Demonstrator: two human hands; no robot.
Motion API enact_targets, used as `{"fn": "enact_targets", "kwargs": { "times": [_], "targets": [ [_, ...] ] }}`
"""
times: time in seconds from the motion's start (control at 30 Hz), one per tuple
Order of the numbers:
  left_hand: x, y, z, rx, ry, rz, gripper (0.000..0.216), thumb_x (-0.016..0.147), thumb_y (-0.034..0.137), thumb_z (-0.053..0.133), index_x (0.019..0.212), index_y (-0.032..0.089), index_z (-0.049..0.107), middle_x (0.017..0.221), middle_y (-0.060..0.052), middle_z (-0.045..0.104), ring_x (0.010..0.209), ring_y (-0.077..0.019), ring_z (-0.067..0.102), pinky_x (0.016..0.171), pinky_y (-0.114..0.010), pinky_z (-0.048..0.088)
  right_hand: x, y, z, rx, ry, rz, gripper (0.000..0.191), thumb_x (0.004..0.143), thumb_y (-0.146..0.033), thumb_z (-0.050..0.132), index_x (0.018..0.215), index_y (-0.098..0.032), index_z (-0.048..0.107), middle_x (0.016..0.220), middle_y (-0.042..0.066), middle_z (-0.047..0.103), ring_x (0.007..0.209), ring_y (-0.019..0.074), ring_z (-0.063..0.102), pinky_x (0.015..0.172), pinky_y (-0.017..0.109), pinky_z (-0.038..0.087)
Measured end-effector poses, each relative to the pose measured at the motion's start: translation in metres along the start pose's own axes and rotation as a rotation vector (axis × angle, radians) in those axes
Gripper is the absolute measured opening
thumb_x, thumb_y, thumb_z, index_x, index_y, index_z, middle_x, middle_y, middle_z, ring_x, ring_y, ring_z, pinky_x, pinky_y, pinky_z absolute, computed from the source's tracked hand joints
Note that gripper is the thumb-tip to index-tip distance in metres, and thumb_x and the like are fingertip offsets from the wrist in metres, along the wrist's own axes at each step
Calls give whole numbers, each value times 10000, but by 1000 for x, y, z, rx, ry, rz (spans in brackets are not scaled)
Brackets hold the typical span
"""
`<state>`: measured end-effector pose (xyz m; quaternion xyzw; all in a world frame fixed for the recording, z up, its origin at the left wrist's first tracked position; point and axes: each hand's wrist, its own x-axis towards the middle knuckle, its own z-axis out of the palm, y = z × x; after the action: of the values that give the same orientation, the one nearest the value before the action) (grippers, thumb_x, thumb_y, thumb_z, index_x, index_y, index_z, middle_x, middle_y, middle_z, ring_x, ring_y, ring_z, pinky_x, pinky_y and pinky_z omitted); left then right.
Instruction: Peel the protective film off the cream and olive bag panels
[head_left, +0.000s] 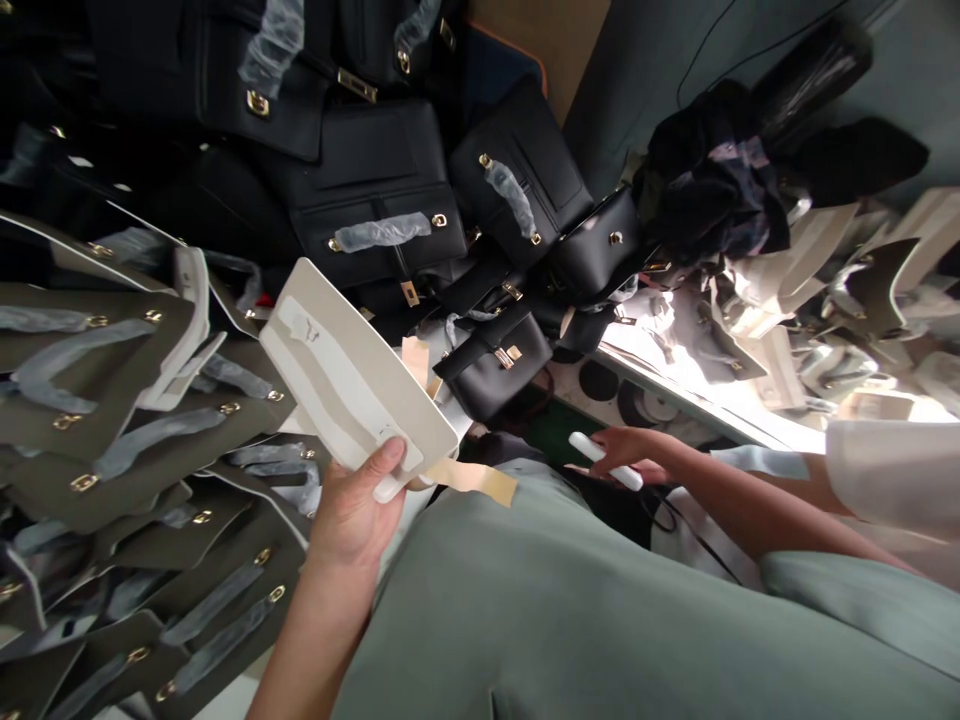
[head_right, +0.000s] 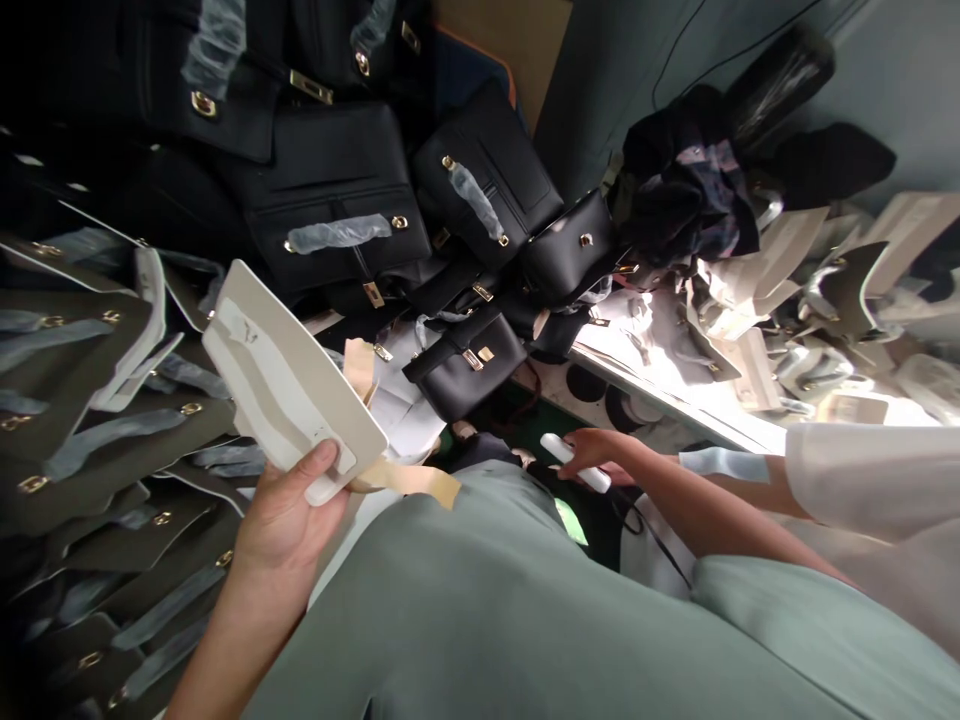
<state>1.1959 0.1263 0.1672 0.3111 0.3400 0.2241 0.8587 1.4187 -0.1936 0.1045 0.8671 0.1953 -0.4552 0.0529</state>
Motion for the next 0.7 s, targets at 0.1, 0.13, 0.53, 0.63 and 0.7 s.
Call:
{"fn": "enact_targets", "kwargs": {
  "times": [0.1,0.13,0.53,0.63,0.7],
  "targets": [
    [0,1,-5,-7,-7,0,741,726,139,832,1357,407,550,1225,13,713,1179,-230,640,944,-341,587,6,0,23,-72,-147,-18,302,885,-351,749,1091,-142,680,993,56,695,905,219,675,841,403,567],
    [0,1,-6,-9,-9,-3,742,729,140,830,1361,405,547,1229,9,710,1186,-233,636,942,-341,587,9,-2,28,-87,-174,-24,324,854,-341,777,1092,-141,686,956,54,699,893,225,677,842,403,563],
    [-7,6,-14,-2,25,-35,738,721,174,839,1365,380,543,1189,-12,723,1239,-267,604,987,-403,565,44,-39,53,-244,-479,-69,243,958,-344,666,1104,-150,665,1104,62,674,969,217,668,851,397,572],
    [-10,8,-18,-4,35,-27,769,726,183,836,1388,396,506,1182,-12,723,1243,-272,601,988,-430,563,46,-44,55,-257,-503,-126,241,954,-344,669,1100,-153,675,1129,53,670,1006,242,662,870,399,569],
    [-11,9,-20,-1,36,-27,777,735,189,828,1401,399,485,1191,-17,719,1238,-280,603,973,-448,572,48,-49,52,-221,-477,-175,256,956,-341,667,1129,-152,669,1152,53,665,1013,247,660,873,404,572]
  ]
}}
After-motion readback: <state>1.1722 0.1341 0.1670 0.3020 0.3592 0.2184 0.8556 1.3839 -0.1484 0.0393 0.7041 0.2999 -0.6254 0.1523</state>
